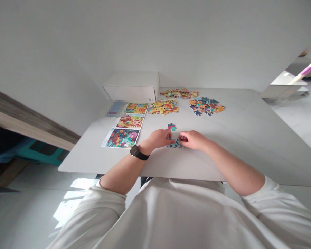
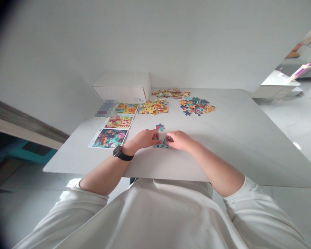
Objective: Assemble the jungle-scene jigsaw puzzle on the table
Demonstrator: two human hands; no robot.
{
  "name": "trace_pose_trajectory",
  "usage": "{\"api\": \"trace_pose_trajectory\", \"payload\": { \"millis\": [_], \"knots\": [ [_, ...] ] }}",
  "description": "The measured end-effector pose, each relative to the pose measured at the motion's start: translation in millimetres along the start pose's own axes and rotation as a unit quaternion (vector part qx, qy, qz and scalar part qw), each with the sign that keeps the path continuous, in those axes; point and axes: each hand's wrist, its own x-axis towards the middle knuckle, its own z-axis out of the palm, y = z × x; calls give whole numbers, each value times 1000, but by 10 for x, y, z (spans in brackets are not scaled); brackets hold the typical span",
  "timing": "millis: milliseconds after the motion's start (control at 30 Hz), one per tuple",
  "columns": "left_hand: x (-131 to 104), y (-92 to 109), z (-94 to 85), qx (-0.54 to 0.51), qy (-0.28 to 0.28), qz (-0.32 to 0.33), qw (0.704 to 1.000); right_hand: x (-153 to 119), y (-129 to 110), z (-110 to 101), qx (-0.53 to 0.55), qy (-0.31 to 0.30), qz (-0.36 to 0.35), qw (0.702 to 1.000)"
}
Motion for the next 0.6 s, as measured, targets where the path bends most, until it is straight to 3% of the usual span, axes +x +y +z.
{"api": "trace_pose_trajectory", "payload": {
  "millis": [167, 600],
  "knots": [
    [-9, 16, 11, 16, 0, 2, 1000, 0, 8, -12, -60, -5, -4, 998],
    [5, 6, 38, -15, -5, 0, 1000, -9, 4, -60, -36, -37, -17, 999]
  ]
}}
